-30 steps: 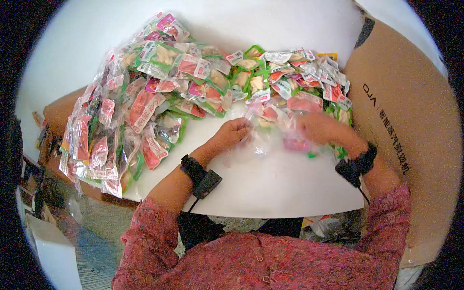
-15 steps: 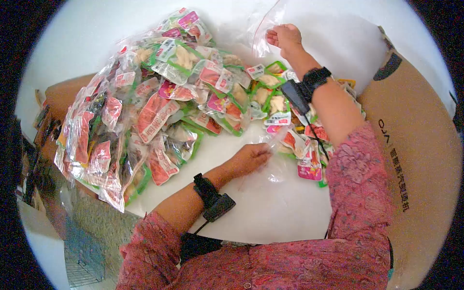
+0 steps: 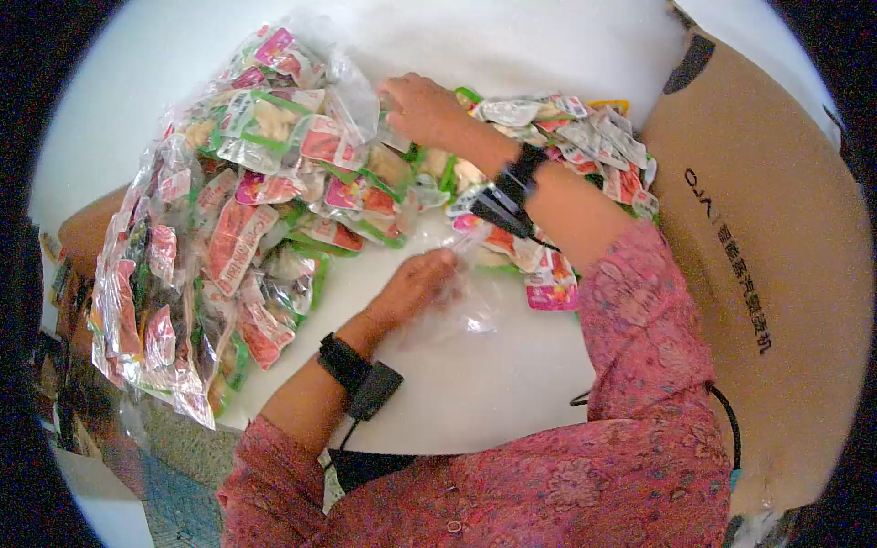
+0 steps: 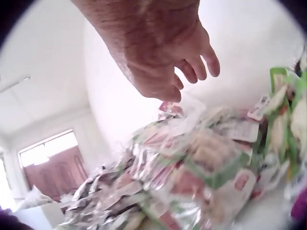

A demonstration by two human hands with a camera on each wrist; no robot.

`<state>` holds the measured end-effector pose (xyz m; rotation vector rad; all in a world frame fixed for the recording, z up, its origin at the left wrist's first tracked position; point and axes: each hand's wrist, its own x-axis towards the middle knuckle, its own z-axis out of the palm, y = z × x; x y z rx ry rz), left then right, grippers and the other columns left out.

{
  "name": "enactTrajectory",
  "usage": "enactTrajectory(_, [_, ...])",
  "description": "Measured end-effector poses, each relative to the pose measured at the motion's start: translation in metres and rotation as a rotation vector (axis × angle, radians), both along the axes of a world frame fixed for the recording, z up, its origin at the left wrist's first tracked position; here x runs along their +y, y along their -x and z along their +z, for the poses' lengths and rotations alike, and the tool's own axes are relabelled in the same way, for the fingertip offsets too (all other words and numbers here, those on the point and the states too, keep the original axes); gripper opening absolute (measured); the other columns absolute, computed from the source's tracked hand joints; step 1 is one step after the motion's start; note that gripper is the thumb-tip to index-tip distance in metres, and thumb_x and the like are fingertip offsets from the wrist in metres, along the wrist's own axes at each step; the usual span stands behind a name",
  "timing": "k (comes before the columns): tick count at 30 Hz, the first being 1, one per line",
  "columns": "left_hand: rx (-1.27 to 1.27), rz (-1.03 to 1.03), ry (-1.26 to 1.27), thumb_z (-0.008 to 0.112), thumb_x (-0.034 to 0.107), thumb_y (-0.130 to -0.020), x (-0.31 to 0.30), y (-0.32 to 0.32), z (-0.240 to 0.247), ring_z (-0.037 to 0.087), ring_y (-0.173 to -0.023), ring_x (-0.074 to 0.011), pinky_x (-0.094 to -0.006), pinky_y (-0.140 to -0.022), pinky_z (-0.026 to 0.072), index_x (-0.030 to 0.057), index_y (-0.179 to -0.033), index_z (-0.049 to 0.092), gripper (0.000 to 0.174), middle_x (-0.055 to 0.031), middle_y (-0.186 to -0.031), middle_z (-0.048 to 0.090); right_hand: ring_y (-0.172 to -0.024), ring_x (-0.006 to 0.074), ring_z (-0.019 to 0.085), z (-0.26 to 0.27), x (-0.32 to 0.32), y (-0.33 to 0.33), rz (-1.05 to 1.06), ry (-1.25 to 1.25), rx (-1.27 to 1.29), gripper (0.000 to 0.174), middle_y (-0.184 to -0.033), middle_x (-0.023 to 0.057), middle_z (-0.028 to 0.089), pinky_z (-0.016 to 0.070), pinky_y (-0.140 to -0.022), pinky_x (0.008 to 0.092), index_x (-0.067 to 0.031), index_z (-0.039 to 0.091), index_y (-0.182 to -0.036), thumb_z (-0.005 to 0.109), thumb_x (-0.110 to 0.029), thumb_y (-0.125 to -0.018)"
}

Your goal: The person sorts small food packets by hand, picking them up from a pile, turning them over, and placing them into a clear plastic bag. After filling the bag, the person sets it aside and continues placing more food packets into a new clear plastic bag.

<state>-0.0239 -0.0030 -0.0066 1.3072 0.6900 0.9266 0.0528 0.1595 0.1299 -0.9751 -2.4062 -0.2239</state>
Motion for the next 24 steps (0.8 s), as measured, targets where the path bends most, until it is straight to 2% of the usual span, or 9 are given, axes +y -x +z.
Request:
enactTrajectory(3, [-0.056, 0.050, 0.072, 0.047, 0.023, -0.088, 0.005, 0.004, 0.003, 0.049, -0.060, -0.0069, -0.0221, -0.054, 0.0418, 0.0053, -0.087, 0.055, 0.019, 0.0030, -0.068, 0.051, -0.092, 0.0317, 0.053, -0.012, -0.074, -0.040, 0.139, -0.078, 0.165, 0.030, -0.099, 0.0151, 0.053, 0.0426, -0.081, 0.0408, -0.0058, 0.052, -0.103, 0.052, -0.015, -0.074])
enactTrajectory(8, [-0.226, 0.116, 0.200, 0.054, 0.012, -0.084, 0.009, -0.001, 0.003, 0.047, -0.058, -0.0050, -0.0193, -0.053, 0.0383, 0.0082, -0.079, 0.057, 0.007, 0.0040, -0.069, 0.053, -0.093, 0.0312, 0.052, -0.035, -0.167, -0.094, 0.091, -0.016, 0.151, 0.030, -0.100, 0.0139, 0.053, 0.0434, -0.079, 0.0399, -0.0075, 0.051, -0.104, 0.053, -0.013, -0.075])
enactTrajectory(12, [-0.108, 0.164, 0.117, 0.057, 0.012, -0.082, 0.002, 0.001, 0.010, 0.046, -0.058, -0.0049, -0.0194, -0.054, 0.0377, 0.0084, -0.076, 0.055, 0.007, 0.0043, -0.068, 0.052, -0.092, 0.0307, 0.054, -0.058, -0.204, -0.119, 0.018, 0.140, 0.071, 0.032, -0.102, 0.0135, 0.053, 0.0448, -0.077, 0.0395, -0.0079, 0.051, -0.106, 0.054, -0.013, -0.075])
enactTrajectory(15, [-0.025, 0.215, 0.003, 0.058, 0.016, -0.082, 0.008, -0.005, -0.006, 0.045, -0.059, -0.0043, -0.0191, -0.051, 0.0369, 0.0093, -0.077, 0.054, 0.009, 0.0055, -0.068, 0.050, -0.088, 0.0305, 0.055, -0.063, -0.211, -0.127, 0.021, 0.228, 0.034, 0.033, -0.104, 0.0141, 0.053, 0.0456, -0.074, 0.0393, -0.0077, 0.050, -0.108, 0.054, -0.014, -0.075])
enactTrajectory(17, [-0.107, 0.219, -0.066, 0.064, 0.008, -0.075, 0.016, -0.010, -0.015, 0.044, -0.060, -0.0054, -0.0201, -0.055, 0.0366, 0.0096, -0.072, 0.051, 0.013, 0.0042, -0.067, 0.050, -0.087, 0.0306, 0.056, -0.053, -0.204, -0.125, 0.014, 0.325, 0.051, 0.036, -0.107, 0.0145, 0.052, 0.0461, -0.074, 0.0392, -0.0091, 0.049, -0.111, 0.054, -0.015, -0.075])
enactTrajectory(19, [0.061, 0.229, -0.163, 0.065, 0.008, -0.074, 0.014, -0.011, -0.014, 0.043, -0.061, -0.0057, -0.0212, -0.055, 0.0369, 0.0079, -0.071, 0.049, 0.016, 0.0042, -0.067, 0.048, -0.071, 0.0194, 0.060, -0.043, -0.185, -0.118, -0.028, 0.211, 0.087, 0.036, -0.102, 0.0117, 0.057, 0.0472, -0.070, 0.0326, -0.0074, 0.050, -0.110, 0.055, -0.006, -0.075])
enactTrajectory(20, [0.146, 0.201, -0.236, 0.065, 0.009, -0.074, 0.012, -0.012, -0.016, 0.042, -0.061, -0.0058, -0.0221, -0.054, 0.0372, 0.0065, -0.071, 0.047, 0.018, 0.0041, -0.067, 0.048, -0.071, 0.0194, 0.060, -0.036, -0.173, -0.114, -0.020, 0.205, 0.082, 0.036, -0.102, 0.0117, 0.057, 0.0472, -0.070, 0.0326, -0.0074, 0.050, -0.110, 0.055, -0.006, -0.075])
enactTrajectory(22, [0.329, 0.203, -0.381, 0.067, 0.014, -0.073, 0.011, -0.011, -0.015, 0.041, -0.060, -0.0092, -0.0268, -0.053, 0.0381, 0.0027, -0.070, 0.044, 0.026, 0.0004, -0.063, 0.047, -0.091, 0.0219, 0.058, -0.016, -0.150, -0.098, -0.121, 0.571, 0.272, 0.049, -0.115, 0.0156, 0.050, 0.0471, -0.074, 0.0314, -0.0067, 0.041, -0.121, 0.059, -0.015, -0.076])
enactTrajectory(24, [0.394, 0.211, -0.406, 0.067, 0.016, -0.072, 0.010, -0.009, -0.014, 0.041, -0.058, -0.0110, -0.0282, -0.053, 0.0379, 0.0028, -0.070, 0.043, 0.027, -0.0017, -0.061, 0.045, -0.103, 0.0248, 0.050, -0.020, -0.113, -0.077, -0.030, 0.502, 0.256, 0.063, -0.121, 0.0187, 0.043, 0.0445, -0.080, 0.0327, -0.0069, 0.032, -0.127, 0.062, -0.023, -0.074])
